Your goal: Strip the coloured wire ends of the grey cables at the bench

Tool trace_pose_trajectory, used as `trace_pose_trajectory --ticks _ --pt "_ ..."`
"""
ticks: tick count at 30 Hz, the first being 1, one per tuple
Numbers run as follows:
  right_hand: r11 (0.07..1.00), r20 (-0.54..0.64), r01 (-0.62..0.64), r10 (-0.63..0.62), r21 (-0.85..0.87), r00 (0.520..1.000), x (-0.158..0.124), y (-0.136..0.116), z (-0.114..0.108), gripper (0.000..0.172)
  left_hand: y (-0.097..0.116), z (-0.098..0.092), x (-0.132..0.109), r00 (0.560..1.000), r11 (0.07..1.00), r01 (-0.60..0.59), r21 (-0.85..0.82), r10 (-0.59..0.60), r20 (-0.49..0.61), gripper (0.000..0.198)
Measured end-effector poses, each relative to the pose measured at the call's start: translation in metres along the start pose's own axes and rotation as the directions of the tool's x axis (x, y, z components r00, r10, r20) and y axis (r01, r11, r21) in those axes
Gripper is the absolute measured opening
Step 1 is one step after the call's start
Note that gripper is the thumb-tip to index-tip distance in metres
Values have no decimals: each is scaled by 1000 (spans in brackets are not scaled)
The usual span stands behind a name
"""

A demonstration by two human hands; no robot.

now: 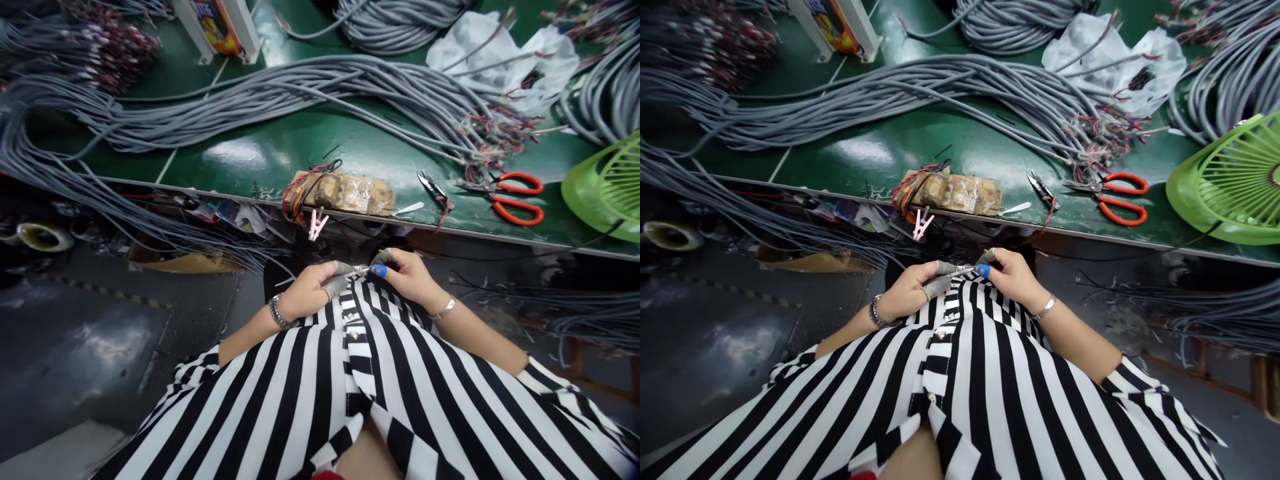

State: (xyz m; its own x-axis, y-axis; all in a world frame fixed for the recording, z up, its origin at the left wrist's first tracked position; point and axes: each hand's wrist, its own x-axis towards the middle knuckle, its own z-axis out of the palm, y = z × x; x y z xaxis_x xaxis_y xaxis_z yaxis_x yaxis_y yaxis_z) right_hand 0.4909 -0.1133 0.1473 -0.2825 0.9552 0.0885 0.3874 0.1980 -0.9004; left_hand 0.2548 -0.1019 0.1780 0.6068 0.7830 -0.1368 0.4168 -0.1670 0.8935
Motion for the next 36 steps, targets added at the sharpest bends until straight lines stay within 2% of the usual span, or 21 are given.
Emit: trace_pose_trajectory --ticks 2,5,7,10,12,13,15,17,19,21,23,25,26,27,29,32,34,36 --pt "998 -45 -65 65 -9 997 -2 1 7 18 -5 1 -1 1000 1000 1 -3 -1 -22 26" --pt "990 -81 -37 26 -138 996 -5 -1 10 16 -11 4 -3 994 999 49 -16 -50 -102 26" --pt "963 -61 74 -93 -261 994 -6 -5 7 15 -12 6 -4 988 997 73 -36 -77 -136 24" --pt "870 50 279 -283 -406 958 -8 -10 0 13 -11 6 -2 976 982 131 -138 -152 -156 24" --pt "820 84 340 -341 -461 936 -8 -11 -2 11 -9 6 -1 970 961 159 -226 -194 -144 26" --pt "810 61 325 -340 -488 938 -8 -11 -1 11 -8 7 0 972 954 164 -253 -200 -125 26" --pt "823 -45 218 -282 -524 958 -7 -10 5 11 -5 8 1 981 950 155 -271 -180 -70 24" --pt "865 -156 71 -169 -497 973 -5 -7 13 12 -4 8 2 988 954 141 -264 -151 -17 21" --pt "904 -202 -24 -70 -428 977 -3 -6 18 15 -4 7 2 991 961 135 -241 -137 7 19" --pt "924 -177 -4 -69 -383 982 -4 -8 17 16 -7 6 3 989 964 143 -226 -148 -5 17" --pt "914 -53 131 -164 -385 985 -6 -10 11 16 -11 6 5 981 955 169 -245 -186 -48 17" --pt "884 96 276 -259 -378 961 -8 -12 4 16 -14 8 6 970 942 185 -279 -221 -104 18" --pt "878 124 297 -270 -376 955 -8 -11 3 15 -15 9 7 968 938 180 -295 -223 -117 18" --pt "880 98 271 -253 -389 962 -7 -10 3 15 -15 10 8 971 936 170 -307 -213 -111 18" --pt "890 -46 126 -162 -438 986 -5 -6 8 16 -12 12 9 983 939 150 -309 -175 -54 17" --pt "869 -204 -73 -32 -490 978 -1 -3 19 16 -9 11 9 990 958 141 -248 -140 25 15" --pt "888 -192 -60 -33 -456 981 -2 -6 20 17 -10 9 8 990 974 143 -177 -143 12 14" --pt "936 -83 63 -97 -346 992 -4 -11 14 17 -14 7 9 987 977 156 -146 -161 -21 14"
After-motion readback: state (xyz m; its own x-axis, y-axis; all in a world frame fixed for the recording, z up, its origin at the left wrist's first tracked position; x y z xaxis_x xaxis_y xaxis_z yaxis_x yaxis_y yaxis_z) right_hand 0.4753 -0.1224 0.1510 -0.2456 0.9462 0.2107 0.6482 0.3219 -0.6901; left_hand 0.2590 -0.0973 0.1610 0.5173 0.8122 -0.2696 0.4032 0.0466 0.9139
